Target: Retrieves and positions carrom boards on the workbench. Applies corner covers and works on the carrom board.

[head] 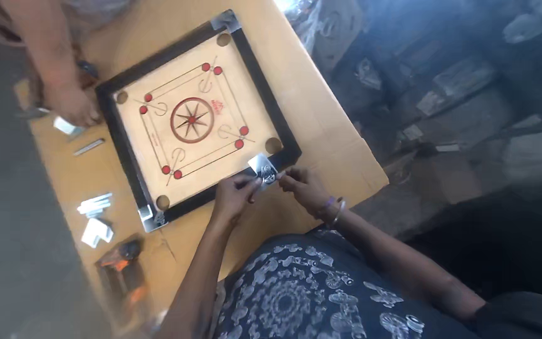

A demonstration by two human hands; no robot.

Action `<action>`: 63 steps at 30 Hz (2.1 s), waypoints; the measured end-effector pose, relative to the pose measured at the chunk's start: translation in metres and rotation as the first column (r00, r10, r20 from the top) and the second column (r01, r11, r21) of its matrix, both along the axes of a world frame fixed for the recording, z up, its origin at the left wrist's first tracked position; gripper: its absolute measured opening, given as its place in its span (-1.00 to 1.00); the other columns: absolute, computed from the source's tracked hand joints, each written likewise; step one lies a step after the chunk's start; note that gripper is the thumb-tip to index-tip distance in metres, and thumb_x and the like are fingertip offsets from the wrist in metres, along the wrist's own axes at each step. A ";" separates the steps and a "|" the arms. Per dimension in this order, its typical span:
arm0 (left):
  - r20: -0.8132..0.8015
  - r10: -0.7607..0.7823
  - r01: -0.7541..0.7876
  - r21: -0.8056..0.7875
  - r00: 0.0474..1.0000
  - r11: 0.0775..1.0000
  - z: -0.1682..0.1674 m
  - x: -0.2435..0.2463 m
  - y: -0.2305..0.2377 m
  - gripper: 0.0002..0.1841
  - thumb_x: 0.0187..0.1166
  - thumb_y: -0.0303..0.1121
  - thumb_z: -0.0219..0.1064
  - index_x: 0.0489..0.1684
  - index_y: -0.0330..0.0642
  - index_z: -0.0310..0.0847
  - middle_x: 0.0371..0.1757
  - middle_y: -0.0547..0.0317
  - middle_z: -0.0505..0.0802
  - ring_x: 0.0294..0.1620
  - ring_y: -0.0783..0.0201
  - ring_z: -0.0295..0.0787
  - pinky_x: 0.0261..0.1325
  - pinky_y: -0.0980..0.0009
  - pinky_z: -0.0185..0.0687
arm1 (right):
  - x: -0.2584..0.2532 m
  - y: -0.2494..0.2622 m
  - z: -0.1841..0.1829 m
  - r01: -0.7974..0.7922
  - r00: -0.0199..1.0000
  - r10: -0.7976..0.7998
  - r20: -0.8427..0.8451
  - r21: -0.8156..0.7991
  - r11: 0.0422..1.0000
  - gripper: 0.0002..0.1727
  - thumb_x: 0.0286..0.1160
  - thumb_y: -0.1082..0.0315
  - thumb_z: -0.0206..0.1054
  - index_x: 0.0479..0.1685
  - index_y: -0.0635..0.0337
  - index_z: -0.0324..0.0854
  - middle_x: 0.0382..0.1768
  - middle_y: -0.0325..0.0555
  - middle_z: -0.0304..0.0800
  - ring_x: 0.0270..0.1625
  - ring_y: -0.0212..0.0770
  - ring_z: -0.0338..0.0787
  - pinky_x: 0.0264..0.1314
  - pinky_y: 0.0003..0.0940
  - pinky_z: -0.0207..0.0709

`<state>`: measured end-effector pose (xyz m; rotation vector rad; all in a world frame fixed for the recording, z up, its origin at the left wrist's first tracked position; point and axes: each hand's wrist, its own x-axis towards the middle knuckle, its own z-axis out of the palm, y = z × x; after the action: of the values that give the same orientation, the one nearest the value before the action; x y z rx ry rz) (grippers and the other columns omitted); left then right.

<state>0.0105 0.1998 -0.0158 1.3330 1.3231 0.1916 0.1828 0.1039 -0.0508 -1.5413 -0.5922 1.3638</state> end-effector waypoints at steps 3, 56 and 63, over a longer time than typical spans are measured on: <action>-0.147 -0.170 0.182 0.070 0.974 0.981 -0.023 0.047 0.028 -0.48 0.49 -0.23 0.58 0.36 -0.30 0.63 -0.17 -0.12 0.88 -0.40 0.11 0.83 -0.24 0.10 0.81 | 0.021 0.010 -0.019 0.089 0.924 -0.051 0.380 -0.084 0.992 -0.74 0.69 0.23 0.30 -0.12 0.28 0.75 -0.32 -0.01 0.78 -0.26 -0.12 0.75 -0.11 -0.06 0.62; -0.518 0.163 0.192 0.565 0.840 0.803 -0.078 -0.313 -0.037 -0.27 0.71 0.12 0.23 0.67 -0.30 0.39 0.58 -0.37 0.55 0.60 -0.35 0.46 0.55 -0.32 0.41 | -0.132 -0.001 -0.060 -0.123 0.112 0.292 0.950 -0.278 0.953 -0.11 0.65 -0.21 0.18 0.87 0.13 0.12 0.86 0.35 -0.03 0.88 0.39 0.00 0.71 0.52 0.03; -0.409 0.348 0.221 0.855 0.843 0.469 -0.130 -0.327 -0.052 -0.25 0.67 0.31 0.00 0.36 -0.20 0.73 0.36 -0.19 0.78 0.36 -0.24 0.72 0.25 -0.29 0.61 | -0.154 -0.004 -0.037 -0.221 0.174 0.340 0.924 -0.300 0.928 -0.21 0.64 -0.19 0.23 0.78 0.04 0.33 0.79 0.24 0.22 0.86 0.23 0.14 0.82 0.22 0.06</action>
<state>-0.3165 0.1475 -0.1459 2.3727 1.8689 0.6903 0.0283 0.1003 -0.0878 -2.4042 -1.6997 0.4116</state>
